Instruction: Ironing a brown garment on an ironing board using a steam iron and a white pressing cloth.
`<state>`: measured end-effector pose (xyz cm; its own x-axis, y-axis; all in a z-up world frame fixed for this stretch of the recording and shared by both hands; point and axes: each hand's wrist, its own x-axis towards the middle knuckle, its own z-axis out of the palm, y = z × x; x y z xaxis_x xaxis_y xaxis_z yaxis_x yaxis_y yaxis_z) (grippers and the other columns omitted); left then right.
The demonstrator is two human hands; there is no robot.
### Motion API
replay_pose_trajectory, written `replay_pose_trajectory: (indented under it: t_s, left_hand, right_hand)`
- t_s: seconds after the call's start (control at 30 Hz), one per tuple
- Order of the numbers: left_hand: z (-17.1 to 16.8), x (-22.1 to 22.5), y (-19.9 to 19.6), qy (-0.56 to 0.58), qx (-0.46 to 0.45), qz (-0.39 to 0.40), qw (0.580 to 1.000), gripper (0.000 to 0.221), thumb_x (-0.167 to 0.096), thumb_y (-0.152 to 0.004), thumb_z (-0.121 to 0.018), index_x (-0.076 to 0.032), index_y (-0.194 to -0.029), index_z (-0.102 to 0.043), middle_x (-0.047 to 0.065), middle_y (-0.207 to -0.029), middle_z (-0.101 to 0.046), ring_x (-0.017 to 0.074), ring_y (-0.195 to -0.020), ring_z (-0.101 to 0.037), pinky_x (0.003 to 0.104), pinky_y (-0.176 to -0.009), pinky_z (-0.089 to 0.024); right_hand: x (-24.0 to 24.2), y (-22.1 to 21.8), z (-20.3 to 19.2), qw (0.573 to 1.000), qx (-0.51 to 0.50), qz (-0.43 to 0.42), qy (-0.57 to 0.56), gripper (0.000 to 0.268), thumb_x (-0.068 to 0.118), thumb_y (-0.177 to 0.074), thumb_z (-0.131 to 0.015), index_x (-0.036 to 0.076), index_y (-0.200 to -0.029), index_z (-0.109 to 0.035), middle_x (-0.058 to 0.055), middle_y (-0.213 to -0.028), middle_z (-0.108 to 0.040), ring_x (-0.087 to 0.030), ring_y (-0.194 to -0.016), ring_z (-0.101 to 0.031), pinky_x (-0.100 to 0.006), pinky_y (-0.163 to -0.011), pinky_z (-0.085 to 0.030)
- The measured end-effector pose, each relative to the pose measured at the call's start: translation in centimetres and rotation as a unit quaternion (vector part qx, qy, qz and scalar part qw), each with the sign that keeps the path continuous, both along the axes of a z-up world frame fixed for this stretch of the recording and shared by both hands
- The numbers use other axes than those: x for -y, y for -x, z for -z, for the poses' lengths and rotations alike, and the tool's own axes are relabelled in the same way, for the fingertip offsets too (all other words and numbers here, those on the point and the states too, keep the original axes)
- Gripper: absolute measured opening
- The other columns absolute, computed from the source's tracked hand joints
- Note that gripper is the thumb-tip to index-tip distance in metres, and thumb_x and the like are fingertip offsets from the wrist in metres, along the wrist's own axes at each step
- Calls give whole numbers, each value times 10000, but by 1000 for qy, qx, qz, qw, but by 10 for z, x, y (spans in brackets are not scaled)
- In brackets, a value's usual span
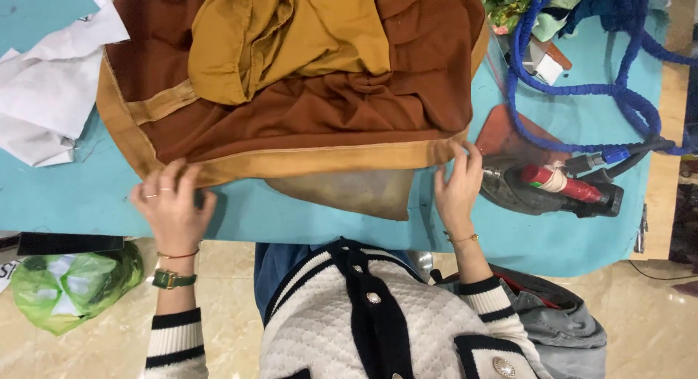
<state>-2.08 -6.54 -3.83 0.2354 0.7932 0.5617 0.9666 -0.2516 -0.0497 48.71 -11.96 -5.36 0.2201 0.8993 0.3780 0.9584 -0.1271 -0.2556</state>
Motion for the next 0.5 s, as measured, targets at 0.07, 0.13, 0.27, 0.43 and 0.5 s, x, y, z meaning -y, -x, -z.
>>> replay_pose_trajectory:
  t_s: [0.07,0.13,0.27,0.43,0.5]
  left_hand:
    - [1,-4,-16,27,2,83,996,616,-197,-673,-812,-264,-1273,-687,9,-1326,-659,258,-1214,-586,452,-1033,-387]
    - [4,-6,-31,20,-7,89,996,588,-181,-712,-767,-265,-1287,-684,-5,-1334,-666,230,-1236,-590,450,-1085,-392]
    - [21,-25,-28,-20,-48,72,996,450,-178,-867,-614,-229,-1304,-710,16,-1249,-677,201,-1177,-609,429,-1085,-439]
    - [-17,-69,-10,41,-22,92,995,223,-210,-922,-687,-251,-1136,-732,-42,-1034,-657,183,-1067,-606,413,-1009,-427]
    - [-43,-98,-10,56,-22,91,994,124,-229,-955,-706,-225,-1076,-728,-25,-944,-644,202,-1010,-608,414,-977,-441]
  right_hand:
    - [-8,6,-3,994,92,-54,9,791,85,-693,-826,171,-1436,-569,-162,-1337,-506,-367,-1082,-568,-484,-833,-456]
    - [-10,16,-5,993,86,-63,48,817,69,-728,-778,200,-1485,-500,-160,-1401,-459,-368,-1120,-522,-477,-845,-418]
    - [-27,8,-11,985,146,-83,39,681,-5,-724,-729,207,-1361,-611,-49,-1339,-541,-223,-1005,-511,-400,-843,-366]
    - [-79,-37,-41,960,250,-120,34,238,154,-869,-701,289,-1066,-702,50,-931,-637,-174,-839,-595,-389,-804,-396]
    - [-113,-60,-57,938,318,-132,30,110,199,-902,-696,295,-952,-680,65,-813,-627,-173,-759,-611,-404,-780,-411]
